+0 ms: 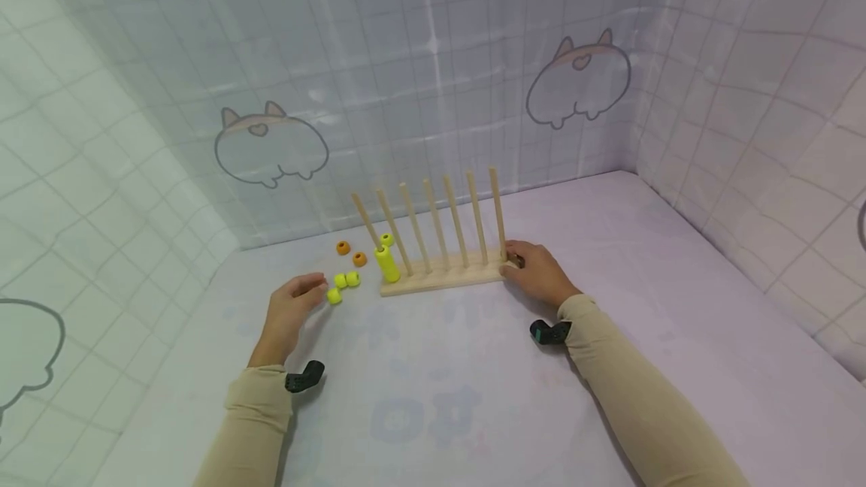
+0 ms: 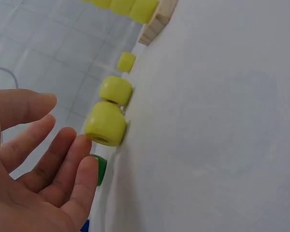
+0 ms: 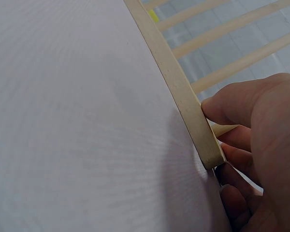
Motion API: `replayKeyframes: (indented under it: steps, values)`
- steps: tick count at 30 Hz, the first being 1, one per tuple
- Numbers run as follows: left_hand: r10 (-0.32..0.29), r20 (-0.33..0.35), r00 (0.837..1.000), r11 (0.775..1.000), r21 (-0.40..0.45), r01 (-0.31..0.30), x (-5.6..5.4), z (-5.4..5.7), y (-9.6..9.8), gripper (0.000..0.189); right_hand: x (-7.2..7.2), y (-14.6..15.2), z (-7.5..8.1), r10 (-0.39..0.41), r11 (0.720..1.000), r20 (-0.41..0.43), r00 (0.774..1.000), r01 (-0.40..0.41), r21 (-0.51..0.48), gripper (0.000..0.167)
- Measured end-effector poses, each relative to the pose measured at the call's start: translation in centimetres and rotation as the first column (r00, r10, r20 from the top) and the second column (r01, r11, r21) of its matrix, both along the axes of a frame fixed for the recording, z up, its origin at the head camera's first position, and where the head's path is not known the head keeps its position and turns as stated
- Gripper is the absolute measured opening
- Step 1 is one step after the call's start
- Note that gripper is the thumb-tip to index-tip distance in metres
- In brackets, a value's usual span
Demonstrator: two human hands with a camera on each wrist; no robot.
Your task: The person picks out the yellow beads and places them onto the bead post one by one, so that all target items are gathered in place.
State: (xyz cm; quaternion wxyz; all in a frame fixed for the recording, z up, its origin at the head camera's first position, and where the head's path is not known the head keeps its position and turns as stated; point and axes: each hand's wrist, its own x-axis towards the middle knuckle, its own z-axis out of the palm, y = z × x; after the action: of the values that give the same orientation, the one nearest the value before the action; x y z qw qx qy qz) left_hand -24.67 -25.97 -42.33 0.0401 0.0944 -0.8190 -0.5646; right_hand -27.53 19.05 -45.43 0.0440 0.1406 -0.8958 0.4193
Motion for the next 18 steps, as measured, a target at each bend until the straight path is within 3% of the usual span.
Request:
replayKeyframes:
  steps: [18]
  values:
    - [-0.006,0.049,0.999,0.999,-0.044,0.008,-0.12,-1.04,-0.13,0.04,-0.06,-0.04,0.11,0.007,1.0,-0.01,1.0,-0.007,0.01,0.048]
